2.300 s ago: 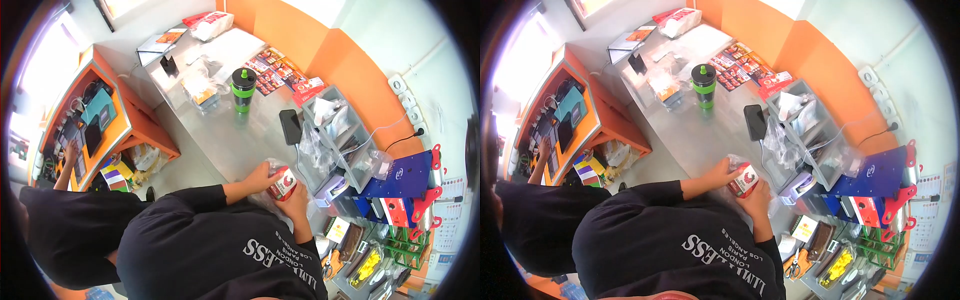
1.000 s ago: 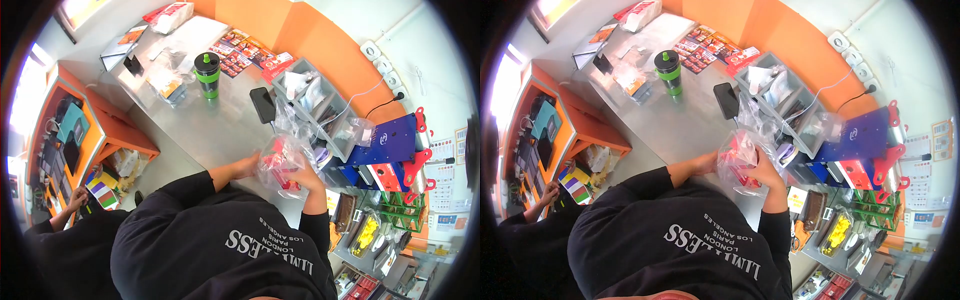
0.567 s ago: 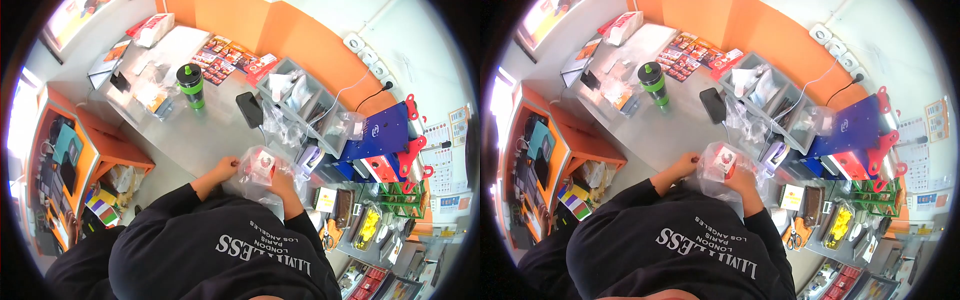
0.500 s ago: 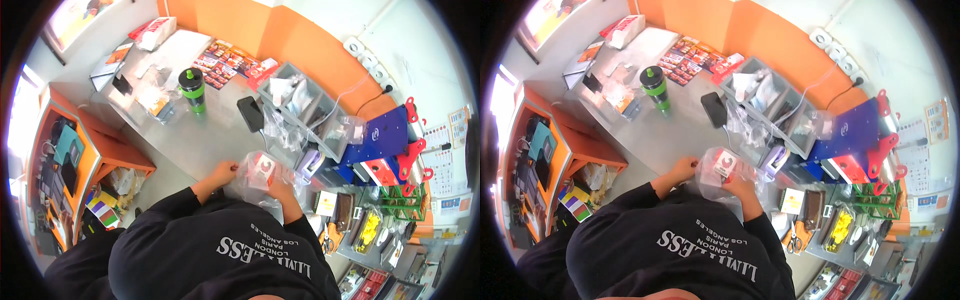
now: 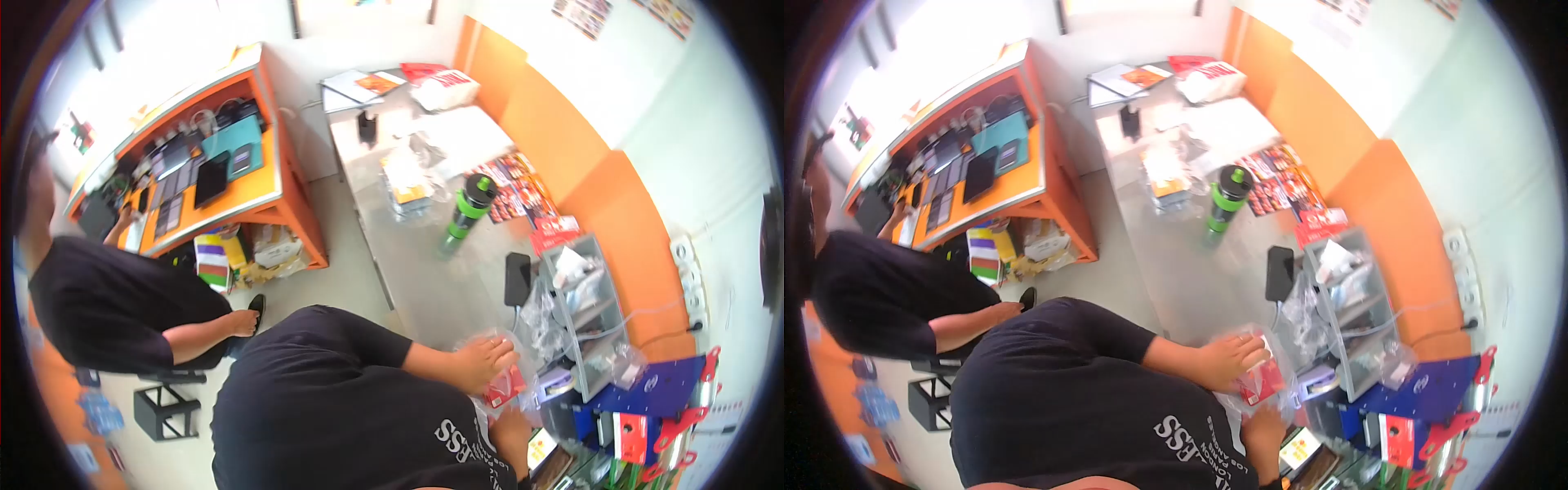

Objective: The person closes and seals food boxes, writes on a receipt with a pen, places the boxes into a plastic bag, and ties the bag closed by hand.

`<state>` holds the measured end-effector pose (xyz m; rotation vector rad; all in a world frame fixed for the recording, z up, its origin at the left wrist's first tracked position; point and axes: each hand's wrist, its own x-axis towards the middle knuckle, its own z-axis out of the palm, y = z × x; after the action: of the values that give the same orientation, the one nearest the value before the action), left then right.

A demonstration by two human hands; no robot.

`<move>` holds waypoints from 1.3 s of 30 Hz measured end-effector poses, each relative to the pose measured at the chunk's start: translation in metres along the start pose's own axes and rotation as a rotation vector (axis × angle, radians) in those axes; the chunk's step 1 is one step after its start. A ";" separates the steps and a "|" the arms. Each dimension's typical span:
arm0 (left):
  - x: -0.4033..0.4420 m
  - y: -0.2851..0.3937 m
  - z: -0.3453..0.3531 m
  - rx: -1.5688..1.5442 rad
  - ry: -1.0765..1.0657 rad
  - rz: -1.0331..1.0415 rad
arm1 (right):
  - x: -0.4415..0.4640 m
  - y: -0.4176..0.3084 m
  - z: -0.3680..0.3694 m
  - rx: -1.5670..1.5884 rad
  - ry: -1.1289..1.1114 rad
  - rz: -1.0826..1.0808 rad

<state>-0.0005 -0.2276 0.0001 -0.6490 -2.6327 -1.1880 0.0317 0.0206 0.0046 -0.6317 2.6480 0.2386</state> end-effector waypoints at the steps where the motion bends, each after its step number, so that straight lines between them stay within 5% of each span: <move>1: -0.003 -0.006 0.012 0.175 -0.046 0.010 | -0.012 0.004 -0.015 -0.054 -0.062 -0.061; 2: -0.004 -0.013 0.016 0.193 -0.009 -0.011 | -0.017 0.009 -0.026 -0.114 -0.120 -0.119; 3: -0.002 -0.021 0.017 0.050 -0.064 -0.171 | -0.022 0.025 -0.006 -0.167 0.098 -0.183; 5: 0.006 -0.024 0.002 -0.091 -0.076 -0.345 | -0.039 0.020 -0.042 -0.186 0.011 -0.166; 7: 0.011 -0.021 -0.021 -0.323 -0.156 -0.542 | -0.050 0.010 -0.077 -0.306 -0.339 -0.140; 8: 0.013 -0.021 -0.030 -0.325 -0.123 -0.563 | -0.050 0.025 -0.072 -0.301 -0.209 -0.268; 9: 0.016 -0.021 -0.040 -0.412 -0.072 -0.523 | -0.047 0.042 -0.068 -0.321 -0.207 -0.292; 11: 0.029 -0.019 -0.044 -0.494 -0.007 -0.482 | -0.040 0.071 -0.063 -0.265 0.176 -0.537; 14: 0.032 -0.003 -0.049 -0.486 0.129 -0.312 | -0.039 0.072 -0.103 -0.390 0.111 -0.411; 17: 0.029 0.059 -0.079 -0.890 0.286 -0.236 | -0.071 0.048 -0.176 -0.268 0.538 -0.507; 21: 0.007 0.098 -0.079 -0.941 0.260 -0.295 | -0.077 0.057 -0.174 -0.232 0.464 -0.577; 23: -0.002 0.100 -0.085 -0.810 0.270 -0.292 | -0.075 0.065 -0.171 -0.032 0.565 -0.593; 25: -0.011 0.096 -0.071 -1.003 0.390 -0.133 | -0.076 0.067 -0.167 -0.032 0.598 -0.583; 29: -0.033 0.116 -0.068 -1.004 0.323 -0.286 | -0.077 0.086 -0.143 0.065 0.778 -0.613; 30: -0.036 0.118 -0.061 -0.978 0.337 -0.254 | -0.084 0.096 -0.135 0.326 0.603 -0.510; 31: -0.040 0.120 -0.057 -0.995 0.376 -0.241 | -0.081 0.099 -0.122 0.335 0.597 -0.484; 32: -0.047 0.126 -0.057 -1.023 0.394 -0.230 | -0.081 0.091 -0.111 0.692 0.648 -0.528; 35: -0.060 0.121 -0.046 -1.108 0.474 -0.287 | -0.087 0.128 -0.056 1.179 0.484 -0.199; 37: -0.062 0.129 -0.049 -1.115 0.441 -0.276 | -0.089 0.171 -0.003 0.687 0.458 0.070; 39: -0.061 0.133 -0.051 -1.154 0.434 -0.295 | -0.099 0.205 0.056 0.409 0.028 0.354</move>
<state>0.1142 -0.2074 0.1020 -0.0640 -1.5253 -2.5613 0.0368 0.2549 0.0102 -0.0348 2.7029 -0.2128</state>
